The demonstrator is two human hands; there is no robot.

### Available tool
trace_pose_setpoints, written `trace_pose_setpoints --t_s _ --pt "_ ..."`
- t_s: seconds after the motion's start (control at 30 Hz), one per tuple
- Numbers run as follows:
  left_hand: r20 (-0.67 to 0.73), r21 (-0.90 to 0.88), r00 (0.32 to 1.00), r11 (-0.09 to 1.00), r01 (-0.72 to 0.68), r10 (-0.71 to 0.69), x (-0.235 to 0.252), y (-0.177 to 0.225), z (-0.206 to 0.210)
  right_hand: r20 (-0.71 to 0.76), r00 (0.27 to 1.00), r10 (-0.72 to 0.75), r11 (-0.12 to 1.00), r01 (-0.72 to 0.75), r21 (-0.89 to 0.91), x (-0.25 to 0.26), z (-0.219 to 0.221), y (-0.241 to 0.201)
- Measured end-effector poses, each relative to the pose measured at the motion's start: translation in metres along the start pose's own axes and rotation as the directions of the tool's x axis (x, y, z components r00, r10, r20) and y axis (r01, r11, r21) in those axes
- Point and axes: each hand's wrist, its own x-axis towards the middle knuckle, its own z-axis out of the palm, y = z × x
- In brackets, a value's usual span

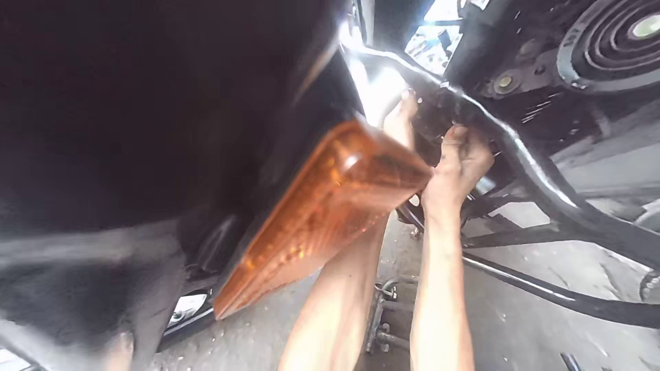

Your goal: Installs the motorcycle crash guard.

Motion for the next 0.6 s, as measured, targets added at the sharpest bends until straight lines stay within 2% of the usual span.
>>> trace_pose_setpoints --t_s 0.03,0.1,0.17,0.27,0.37,0.47,0.5,0.6 --pt "0.012 -0.028 1.0 1.0 -0.001 0.001 0.0 0.0 0.001 0.022 0.999 0.029 0.999 -0.03 0.03 0.001 -0.004 -0.002" --pt "0.039 -0.081 0.999 0.997 -0.004 0.007 0.0 -0.001 0.003 -0.037 0.989 0.14 0.986 -0.136 0.101 0.003 -0.006 -0.007" --pt "0.068 -0.088 0.997 0.996 -0.026 0.032 0.001 -0.002 0.001 -0.108 0.963 0.249 0.966 -0.238 0.105 0.005 -0.002 -0.015" --pt "0.071 -0.082 0.996 0.996 -0.046 0.052 0.004 -0.005 0.003 -0.129 0.921 0.367 0.926 -0.348 0.144 0.01 0.001 -0.023" --pt "0.02 -0.063 1.0 0.998 -0.013 0.014 0.007 -0.008 0.004 -0.067 0.912 0.405 0.877 -0.367 0.31 0.01 0.004 -0.025" --pt "0.051 -0.042 0.998 0.998 -0.046 0.048 0.006 -0.009 -0.002 -0.019 0.91 0.415 0.853 -0.382 0.356 0.009 0.004 -0.031" --pt "0.074 -0.044 0.996 0.998 -0.047 0.05 0.002 -0.003 -0.002 -0.015 0.907 0.422 0.851 -0.39 0.351 0.009 0.003 -0.034" --pt "-0.066 -0.11 0.994 0.99 0.083 -0.09 -0.021 0.041 0.022 0.022 0.875 0.483 0.834 -0.468 0.293 0.007 -0.001 -0.04"
